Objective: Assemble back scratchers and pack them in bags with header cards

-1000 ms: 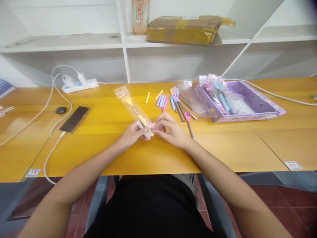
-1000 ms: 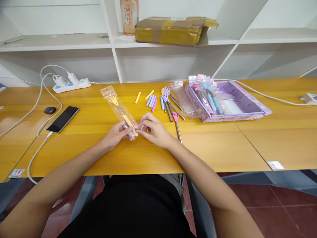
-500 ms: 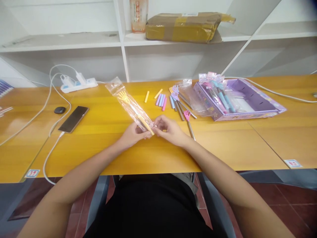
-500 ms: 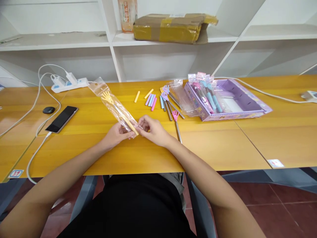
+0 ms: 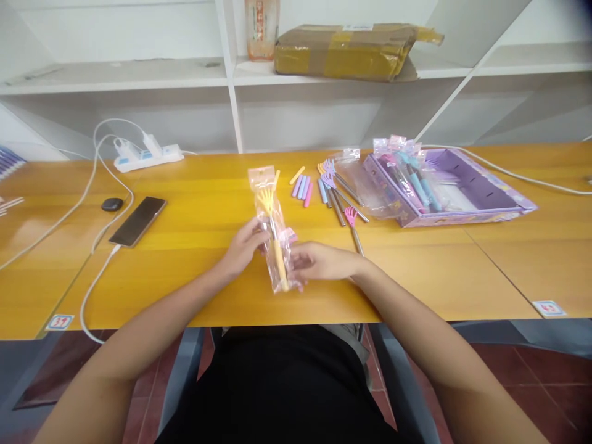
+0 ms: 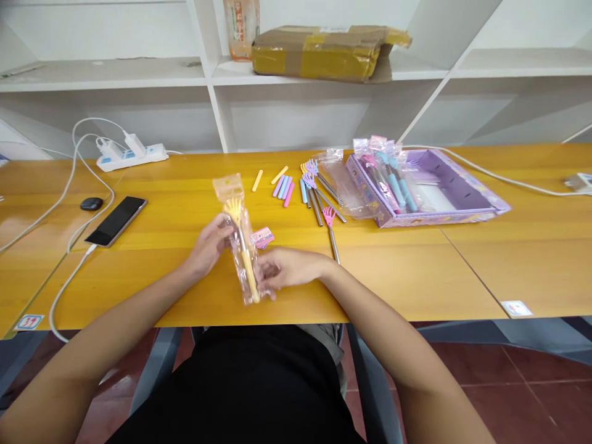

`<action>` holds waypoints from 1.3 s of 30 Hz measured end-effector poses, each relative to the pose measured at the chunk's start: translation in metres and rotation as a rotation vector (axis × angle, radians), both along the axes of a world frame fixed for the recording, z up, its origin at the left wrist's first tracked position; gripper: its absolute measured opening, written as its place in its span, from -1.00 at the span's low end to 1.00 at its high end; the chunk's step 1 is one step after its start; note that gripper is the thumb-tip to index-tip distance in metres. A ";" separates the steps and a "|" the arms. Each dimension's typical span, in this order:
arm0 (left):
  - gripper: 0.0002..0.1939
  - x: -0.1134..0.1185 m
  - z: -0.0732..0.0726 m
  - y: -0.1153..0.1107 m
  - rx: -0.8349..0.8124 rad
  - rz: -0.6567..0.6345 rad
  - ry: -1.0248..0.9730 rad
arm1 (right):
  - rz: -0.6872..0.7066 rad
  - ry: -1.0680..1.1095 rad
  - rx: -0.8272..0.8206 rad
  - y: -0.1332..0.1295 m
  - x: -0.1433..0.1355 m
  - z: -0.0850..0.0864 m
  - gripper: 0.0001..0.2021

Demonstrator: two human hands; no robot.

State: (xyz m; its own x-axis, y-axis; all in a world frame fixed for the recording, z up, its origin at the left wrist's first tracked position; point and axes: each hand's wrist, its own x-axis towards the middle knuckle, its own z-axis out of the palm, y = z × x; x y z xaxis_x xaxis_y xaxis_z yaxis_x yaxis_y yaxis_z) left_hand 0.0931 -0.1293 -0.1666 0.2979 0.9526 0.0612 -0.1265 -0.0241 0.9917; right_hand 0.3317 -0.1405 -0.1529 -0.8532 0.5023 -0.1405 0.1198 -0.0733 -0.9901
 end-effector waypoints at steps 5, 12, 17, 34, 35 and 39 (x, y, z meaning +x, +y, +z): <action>-0.73 -0.006 0.003 0.015 -0.067 0.270 -0.087 | 0.388 -0.120 -0.122 -0.009 -0.002 0.007 -0.57; -0.71 -0.007 -0.012 0.019 -0.046 0.235 0.112 | 0.027 -0.180 0.195 0.007 0.007 0.000 -0.61; -0.59 -0.004 -0.013 0.009 0.070 0.051 0.265 | -0.585 -0.370 0.877 0.028 0.014 -0.021 -0.74; -0.62 -0.003 -0.001 0.003 0.098 0.094 0.281 | -0.582 -0.257 0.562 0.048 0.018 -0.038 -0.77; -0.63 -0.002 -0.002 0.004 0.083 0.094 0.268 | -0.588 -0.232 0.523 0.048 0.018 -0.037 -0.74; -0.62 -0.003 -0.006 0.006 0.034 0.089 0.218 | -0.610 -0.199 0.457 0.049 0.017 -0.037 -0.73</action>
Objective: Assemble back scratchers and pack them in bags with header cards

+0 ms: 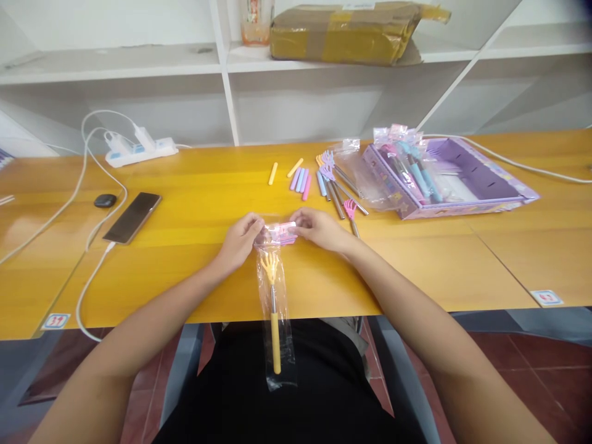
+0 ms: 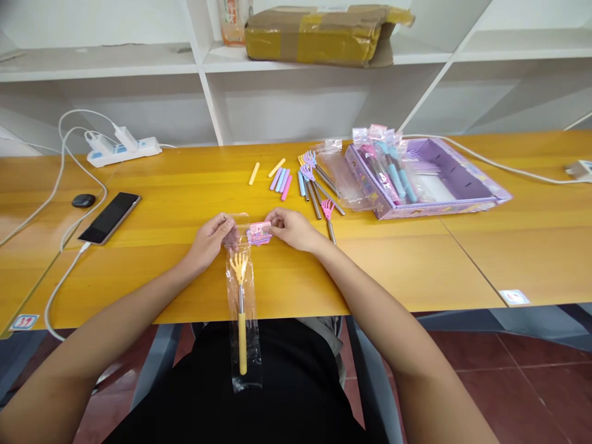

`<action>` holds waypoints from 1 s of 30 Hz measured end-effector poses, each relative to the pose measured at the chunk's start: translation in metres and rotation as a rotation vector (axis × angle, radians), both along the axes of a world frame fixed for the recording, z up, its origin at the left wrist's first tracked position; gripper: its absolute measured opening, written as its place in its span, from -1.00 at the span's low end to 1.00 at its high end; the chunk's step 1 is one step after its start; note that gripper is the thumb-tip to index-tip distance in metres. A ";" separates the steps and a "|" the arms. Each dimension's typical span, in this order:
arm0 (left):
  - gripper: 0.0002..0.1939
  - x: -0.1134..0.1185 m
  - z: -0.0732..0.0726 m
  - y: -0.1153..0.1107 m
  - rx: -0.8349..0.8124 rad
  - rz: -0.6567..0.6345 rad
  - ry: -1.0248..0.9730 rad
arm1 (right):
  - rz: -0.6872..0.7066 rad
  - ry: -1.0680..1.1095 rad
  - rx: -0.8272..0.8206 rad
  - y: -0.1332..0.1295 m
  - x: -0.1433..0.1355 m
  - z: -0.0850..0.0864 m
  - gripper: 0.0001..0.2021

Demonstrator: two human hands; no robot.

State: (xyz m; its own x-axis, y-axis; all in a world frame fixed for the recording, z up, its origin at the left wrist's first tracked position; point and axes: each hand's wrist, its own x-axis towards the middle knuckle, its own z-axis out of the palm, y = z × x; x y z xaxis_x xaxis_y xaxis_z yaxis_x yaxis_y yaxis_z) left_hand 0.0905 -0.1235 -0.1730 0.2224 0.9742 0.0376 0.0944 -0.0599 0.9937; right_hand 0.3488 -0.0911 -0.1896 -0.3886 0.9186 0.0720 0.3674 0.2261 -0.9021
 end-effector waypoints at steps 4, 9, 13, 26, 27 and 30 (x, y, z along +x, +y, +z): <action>-0.61 0.000 0.000 0.001 -0.026 -0.020 -0.001 | -0.036 -0.061 0.022 0.002 0.002 0.000 -0.73; -0.59 0.001 0.002 0.000 -0.053 -0.027 0.005 | -0.082 0.079 0.011 0.000 -0.002 0.004 -0.60; -0.59 0.001 0.000 0.002 -0.073 -0.013 0.011 | -0.283 0.363 0.183 -0.012 -0.010 0.014 -0.59; -0.61 0.004 -0.004 0.000 0.092 -0.190 0.006 | -0.143 0.176 0.417 -0.023 -0.023 0.020 -0.76; -0.61 0.004 -0.005 0.000 0.098 -0.209 -0.014 | -0.143 0.177 0.417 -0.023 -0.022 0.021 -0.77; -0.58 0.006 -0.006 -0.001 0.077 -0.273 -0.087 | -0.135 0.183 0.420 -0.023 -0.018 0.023 -0.78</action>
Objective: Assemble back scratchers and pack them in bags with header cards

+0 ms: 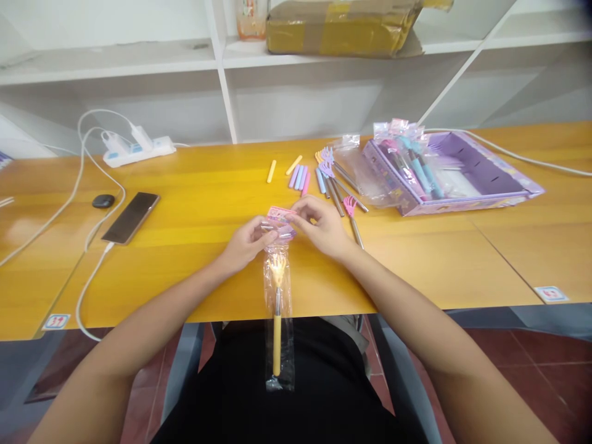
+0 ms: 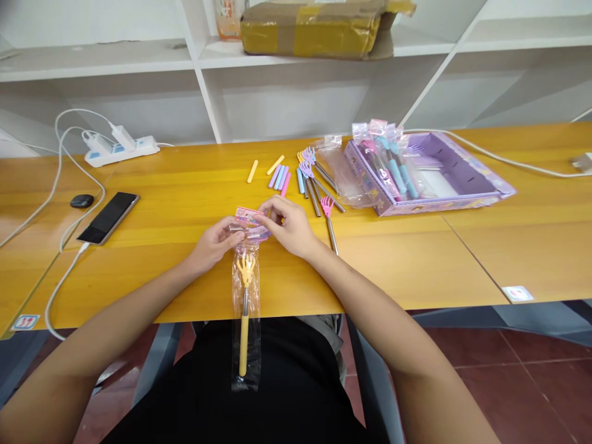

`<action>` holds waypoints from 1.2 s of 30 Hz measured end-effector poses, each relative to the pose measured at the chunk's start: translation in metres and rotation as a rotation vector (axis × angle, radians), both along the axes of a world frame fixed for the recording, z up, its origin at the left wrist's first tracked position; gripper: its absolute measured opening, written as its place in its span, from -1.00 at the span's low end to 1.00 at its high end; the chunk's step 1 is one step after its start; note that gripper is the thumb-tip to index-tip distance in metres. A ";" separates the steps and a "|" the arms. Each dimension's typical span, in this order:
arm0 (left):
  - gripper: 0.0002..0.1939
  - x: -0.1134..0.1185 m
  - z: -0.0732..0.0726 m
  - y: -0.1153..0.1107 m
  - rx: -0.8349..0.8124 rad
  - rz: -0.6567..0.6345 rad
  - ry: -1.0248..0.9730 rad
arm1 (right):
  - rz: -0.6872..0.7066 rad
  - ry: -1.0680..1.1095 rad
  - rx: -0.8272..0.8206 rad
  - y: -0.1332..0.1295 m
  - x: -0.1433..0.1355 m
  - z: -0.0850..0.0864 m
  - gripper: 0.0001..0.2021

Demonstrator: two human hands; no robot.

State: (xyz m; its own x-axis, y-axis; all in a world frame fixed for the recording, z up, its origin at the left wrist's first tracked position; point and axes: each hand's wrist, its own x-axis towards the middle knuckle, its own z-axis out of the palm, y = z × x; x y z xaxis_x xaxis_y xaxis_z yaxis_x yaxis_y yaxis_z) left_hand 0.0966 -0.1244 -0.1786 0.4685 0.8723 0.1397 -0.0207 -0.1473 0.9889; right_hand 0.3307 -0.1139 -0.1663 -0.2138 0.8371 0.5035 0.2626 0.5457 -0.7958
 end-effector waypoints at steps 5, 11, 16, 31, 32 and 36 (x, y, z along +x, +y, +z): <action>-0.53 0.002 0.002 -0.001 -0.040 -0.007 -0.012 | 0.039 0.001 0.036 -0.001 0.004 0.004 -0.80; -0.54 0.000 0.001 -0.001 -0.066 0.000 -0.012 | 0.065 -0.052 0.092 -0.002 0.005 0.006 -0.83; -0.54 0.000 0.001 -0.005 -0.059 0.005 -0.001 | 0.090 -0.108 0.084 -0.003 0.006 0.005 -0.83; -0.58 0.001 0.003 -0.011 0.127 0.010 0.126 | 0.131 -0.129 -0.059 -0.001 0.011 0.003 -0.82; -0.58 0.001 0.003 -0.011 0.138 0.015 0.136 | 0.128 -0.119 -0.070 -0.001 0.011 0.003 -0.80; -0.60 -0.001 0.004 -0.011 0.157 0.037 0.161 | 0.112 -0.118 -0.074 -0.002 0.012 0.004 -0.77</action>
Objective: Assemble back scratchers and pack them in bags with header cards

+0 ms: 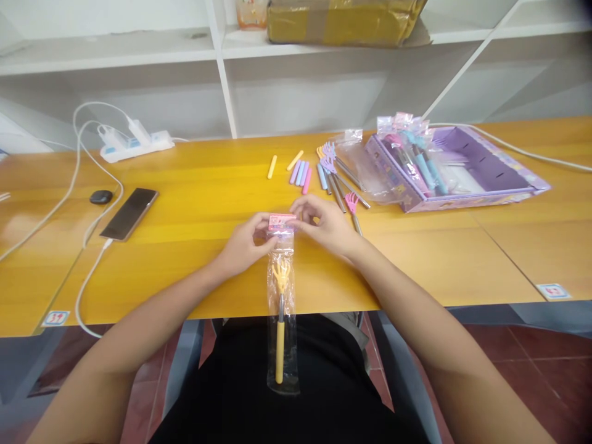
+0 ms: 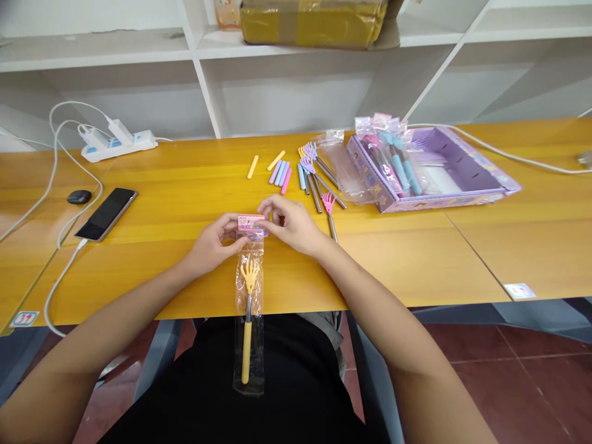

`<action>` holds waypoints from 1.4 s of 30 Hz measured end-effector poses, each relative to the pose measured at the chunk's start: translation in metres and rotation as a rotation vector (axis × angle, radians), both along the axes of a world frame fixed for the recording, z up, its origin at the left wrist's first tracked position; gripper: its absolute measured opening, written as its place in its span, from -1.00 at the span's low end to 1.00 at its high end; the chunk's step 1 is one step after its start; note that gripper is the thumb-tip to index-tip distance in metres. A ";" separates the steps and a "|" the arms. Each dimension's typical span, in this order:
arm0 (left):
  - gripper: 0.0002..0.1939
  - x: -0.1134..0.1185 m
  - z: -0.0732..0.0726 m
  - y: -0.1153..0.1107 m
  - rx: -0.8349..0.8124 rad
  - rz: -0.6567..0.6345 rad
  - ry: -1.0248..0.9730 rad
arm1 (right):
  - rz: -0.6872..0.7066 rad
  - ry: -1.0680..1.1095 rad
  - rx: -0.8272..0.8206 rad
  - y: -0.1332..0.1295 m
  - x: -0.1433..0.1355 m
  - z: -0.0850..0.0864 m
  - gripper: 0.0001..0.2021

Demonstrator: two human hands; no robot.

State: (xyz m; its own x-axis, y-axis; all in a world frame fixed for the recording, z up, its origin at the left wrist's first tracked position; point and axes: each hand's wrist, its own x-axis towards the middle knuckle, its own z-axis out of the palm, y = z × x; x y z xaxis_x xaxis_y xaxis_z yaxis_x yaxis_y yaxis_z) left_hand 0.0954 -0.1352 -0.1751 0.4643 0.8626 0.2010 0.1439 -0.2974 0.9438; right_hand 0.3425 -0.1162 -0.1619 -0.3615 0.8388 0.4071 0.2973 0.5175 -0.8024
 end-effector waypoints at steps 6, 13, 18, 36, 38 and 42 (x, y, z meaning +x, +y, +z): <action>-0.61 -0.001 0.000 0.000 0.016 0.015 0.037 | 0.071 -0.084 0.043 0.000 0.001 -0.001 -0.86; -0.62 -0.001 0.001 0.000 0.031 0.018 0.036 | 0.134 -0.137 0.119 -0.002 0.002 0.002 -0.87; -0.61 -0.001 0.002 0.000 0.018 0.008 0.020 | 0.082 -0.095 0.132 -0.002 0.000 0.004 -0.87; -0.74 -0.002 0.017 -0.007 0.211 -0.019 0.196 | -0.031 -0.037 0.013 0.001 -0.003 -0.001 -0.81; -0.75 -0.001 0.017 -0.007 0.225 -0.032 0.207 | -0.035 -0.040 0.022 0.001 -0.003 -0.002 -0.80; -0.62 -0.001 0.016 -0.006 0.225 -0.036 0.182 | -0.037 -0.052 0.039 0.001 -0.002 -0.002 -0.82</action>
